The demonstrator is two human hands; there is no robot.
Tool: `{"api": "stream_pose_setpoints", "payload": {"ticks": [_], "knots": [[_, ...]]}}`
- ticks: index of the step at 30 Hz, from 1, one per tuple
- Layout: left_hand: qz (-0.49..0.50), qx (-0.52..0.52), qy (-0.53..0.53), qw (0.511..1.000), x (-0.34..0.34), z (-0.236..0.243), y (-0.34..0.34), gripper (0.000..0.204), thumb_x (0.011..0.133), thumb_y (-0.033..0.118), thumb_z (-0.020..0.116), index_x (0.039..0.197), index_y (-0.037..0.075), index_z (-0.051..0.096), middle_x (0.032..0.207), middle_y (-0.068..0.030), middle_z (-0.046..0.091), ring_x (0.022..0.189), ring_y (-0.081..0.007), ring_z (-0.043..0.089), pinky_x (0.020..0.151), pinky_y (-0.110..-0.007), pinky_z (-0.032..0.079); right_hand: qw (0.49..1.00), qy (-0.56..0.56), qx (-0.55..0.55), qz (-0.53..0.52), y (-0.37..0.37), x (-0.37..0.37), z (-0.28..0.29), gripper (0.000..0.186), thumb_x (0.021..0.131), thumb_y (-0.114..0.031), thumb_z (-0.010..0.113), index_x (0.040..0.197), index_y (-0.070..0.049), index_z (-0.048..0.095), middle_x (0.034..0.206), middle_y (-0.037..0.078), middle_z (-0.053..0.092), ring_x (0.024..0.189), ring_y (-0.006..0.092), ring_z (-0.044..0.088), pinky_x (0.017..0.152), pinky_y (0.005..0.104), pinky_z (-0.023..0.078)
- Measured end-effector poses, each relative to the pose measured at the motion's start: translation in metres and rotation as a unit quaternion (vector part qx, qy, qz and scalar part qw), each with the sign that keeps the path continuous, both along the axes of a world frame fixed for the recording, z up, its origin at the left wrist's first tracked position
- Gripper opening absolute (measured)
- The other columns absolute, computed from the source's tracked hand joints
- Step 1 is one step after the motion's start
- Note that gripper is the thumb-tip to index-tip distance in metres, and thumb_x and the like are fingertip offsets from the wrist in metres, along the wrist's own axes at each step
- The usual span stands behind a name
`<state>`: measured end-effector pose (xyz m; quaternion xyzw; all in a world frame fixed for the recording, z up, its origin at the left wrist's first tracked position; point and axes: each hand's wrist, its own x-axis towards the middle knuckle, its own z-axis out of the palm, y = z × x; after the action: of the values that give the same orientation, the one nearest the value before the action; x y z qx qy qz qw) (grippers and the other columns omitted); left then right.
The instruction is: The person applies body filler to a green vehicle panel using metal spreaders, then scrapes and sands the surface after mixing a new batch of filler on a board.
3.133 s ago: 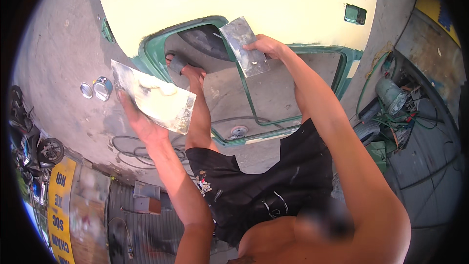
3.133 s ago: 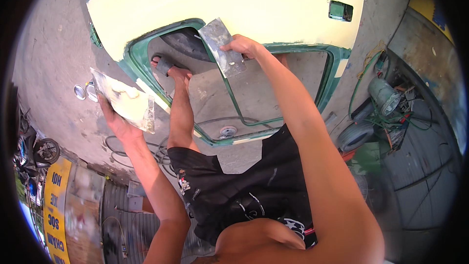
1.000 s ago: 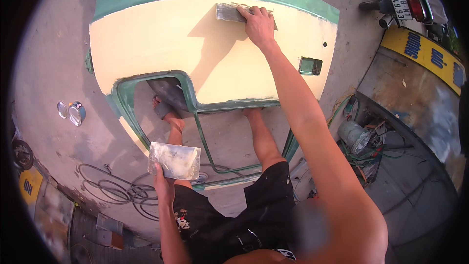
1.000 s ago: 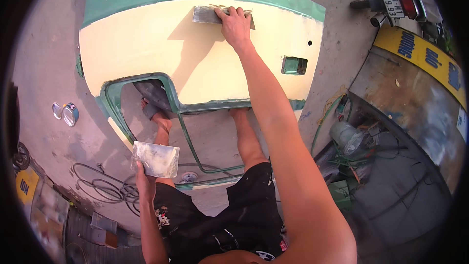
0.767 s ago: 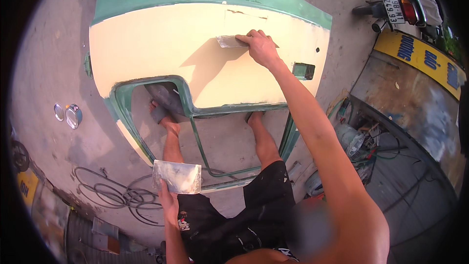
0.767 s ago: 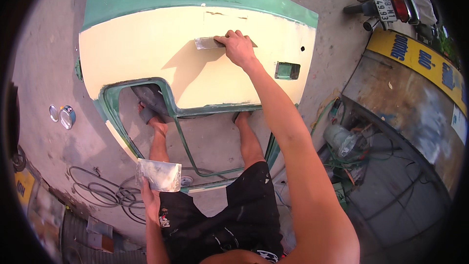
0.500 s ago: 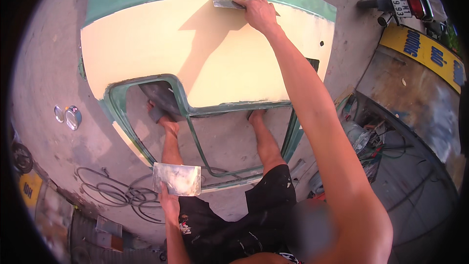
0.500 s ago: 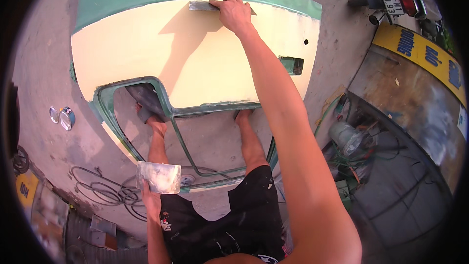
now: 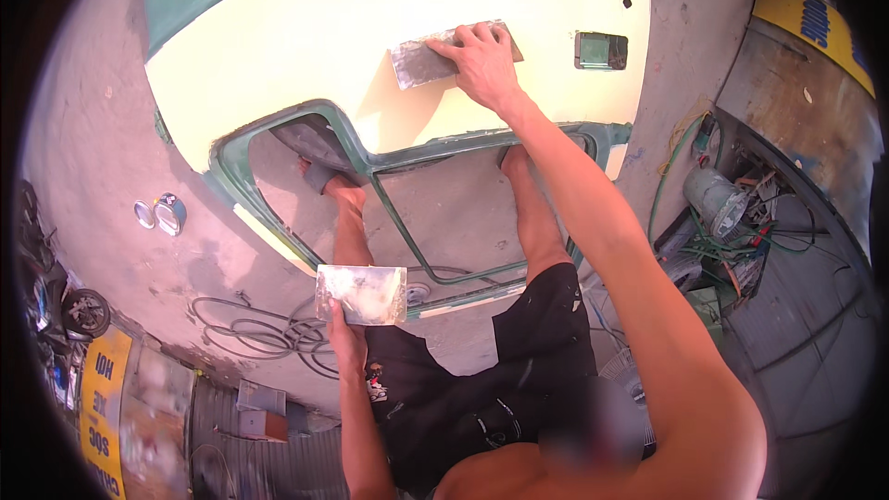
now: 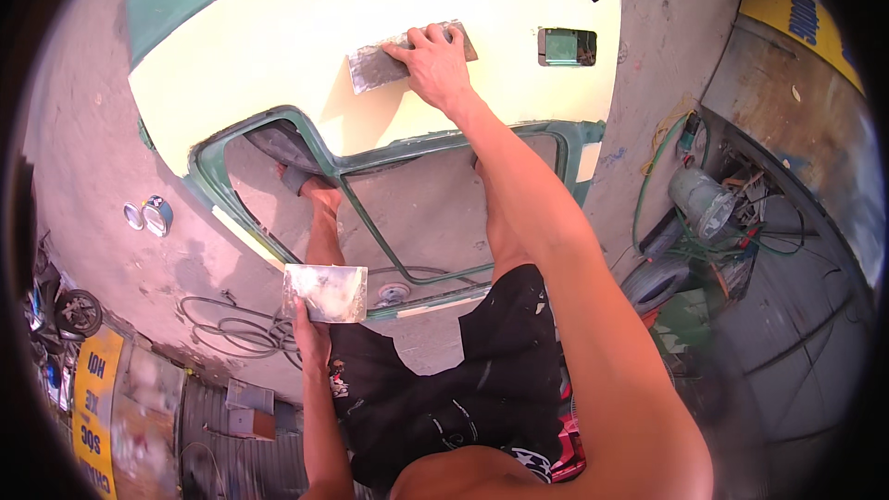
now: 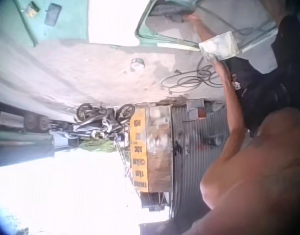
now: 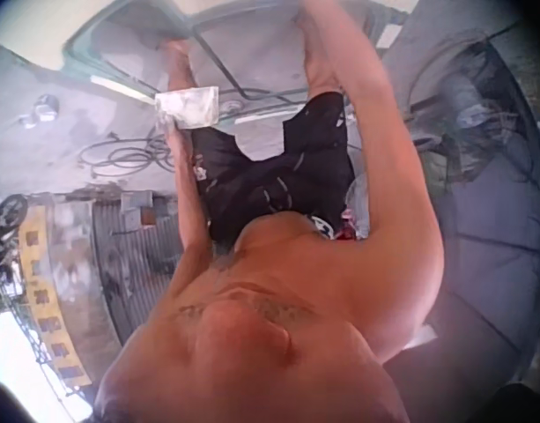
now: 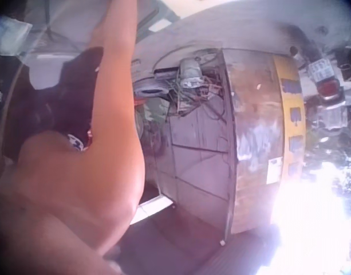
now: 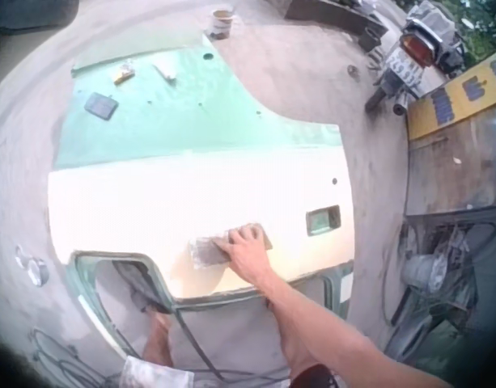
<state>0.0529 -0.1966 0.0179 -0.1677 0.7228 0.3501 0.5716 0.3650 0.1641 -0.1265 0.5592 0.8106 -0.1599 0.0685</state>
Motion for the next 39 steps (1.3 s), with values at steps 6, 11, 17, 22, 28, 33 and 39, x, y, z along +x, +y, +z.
{"api": "stream_pose_setpoints", "payload": {"ticks": [6, 11, 17, 22, 28, 33, 39], "knots": [[-0.025, 0.020, 0.004, 0.999, 0.003, 0.003, 0.012, 0.057, 0.103, 0.035, 0.047, 0.142, -0.005, 0.035, 0.142, -0.0166, 0.046, 0.128, -0.0266, 0.050, 0.107, -0.042, 0.043, 0.999, -0.012, -0.006, 0.038, -0.100, 0.026, -0.006, 0.059, 0.082, -0.010, 0.063, 0.135, -0.035, 0.056, 0.114, 0.003, 0.055, 0.119, 0.0242, 0.048, 0.107, 0.0567, 0.029], [-0.052, 0.049, 0.022, 0.997, 0.001, 0.014, 0.010, 0.056, 0.103, 0.035, 0.046, 0.142, -0.004, 0.036, 0.141, -0.0158, 0.047, 0.128, -0.0260, 0.050, 0.107, -0.042, 0.043, 0.994, -0.020, -0.048, 0.097, -0.141, 0.054, 0.002, 0.058, 0.085, -0.012, 0.063, 0.138, -0.032, 0.053, 0.120, 0.004, 0.055, 0.125, 0.0263, 0.047, 0.107, 0.0581, 0.030], [-0.021, 0.052, -0.003, 0.998, 0.001, 0.005, 0.004, 0.057, 0.102, 0.038, 0.049, 0.140, -0.003, 0.039, 0.139, -0.0157, 0.049, 0.124, -0.0259, 0.053, 0.105, -0.042, 0.044, 0.998, 0.016, 0.053, 0.043, -0.034, 0.026, 0.032, 0.056, 0.080, 0.000, 0.058, 0.131, -0.023, 0.060, 0.115, 0.006, 0.058, 0.113, 0.0261, 0.052, 0.099, 0.0504, 0.039], [0.022, 0.015, 0.022, 0.999, 0.003, 0.004, 0.004, 0.059, 0.101, 0.038, 0.051, 0.140, -0.005, 0.039, 0.138, -0.0156, 0.049, 0.125, -0.0263, 0.052, 0.105, -0.042, 0.045, 0.986, 0.031, 0.162, 0.005, 0.094, -0.027, -0.001, 0.055, 0.083, 0.001, 0.055, 0.130, -0.026, 0.059, 0.116, 0.006, 0.057, 0.112, 0.0264, 0.051, 0.096, 0.0481, 0.040], [0.065, 0.050, -0.011, 0.997, -0.007, 0.003, 0.000, 0.052, 0.102, 0.031, 0.051, 0.141, -0.002, 0.038, 0.140, -0.0131, 0.049, 0.128, -0.0255, 0.051, 0.107, -0.042, 0.044, 0.991, -0.003, 0.136, -0.013, 0.147, -0.064, -0.017, 0.053, 0.086, -0.002, 0.053, 0.131, -0.029, 0.059, 0.116, 0.004, 0.057, 0.110, 0.0247, 0.051, 0.090, 0.0463, 0.040], [0.068, 0.047, -0.013, 0.996, -0.010, 0.006, 0.008, 0.052, 0.102, 0.030, 0.050, 0.143, 0.001, 0.035, 0.141, -0.0133, 0.047, 0.129, -0.0264, 0.049, 0.108, -0.043, 0.043, 0.990, -0.016, 0.135, -0.023, 0.153, -0.069, -0.024, 0.054, 0.086, -0.002, 0.053, 0.132, -0.031, 0.059, 0.117, 0.004, 0.056, 0.112, 0.0248, 0.050, 0.089, 0.0508, 0.039], [0.058, 0.030, -0.008, 0.998, -0.006, 0.009, 0.025, 0.055, 0.103, 0.031, 0.048, 0.144, -0.002, 0.033, 0.143, -0.0161, 0.045, 0.129, -0.0279, 0.048, 0.108, -0.045, 0.042, 0.991, -0.036, 0.127, -0.032, 0.161, -0.063, -0.031, 0.055, 0.086, -0.004, 0.053, 0.134, -0.032, 0.058, 0.117, 0.004, 0.056, 0.113, 0.0247, 0.049, 0.087, 0.0541, 0.041]]}}
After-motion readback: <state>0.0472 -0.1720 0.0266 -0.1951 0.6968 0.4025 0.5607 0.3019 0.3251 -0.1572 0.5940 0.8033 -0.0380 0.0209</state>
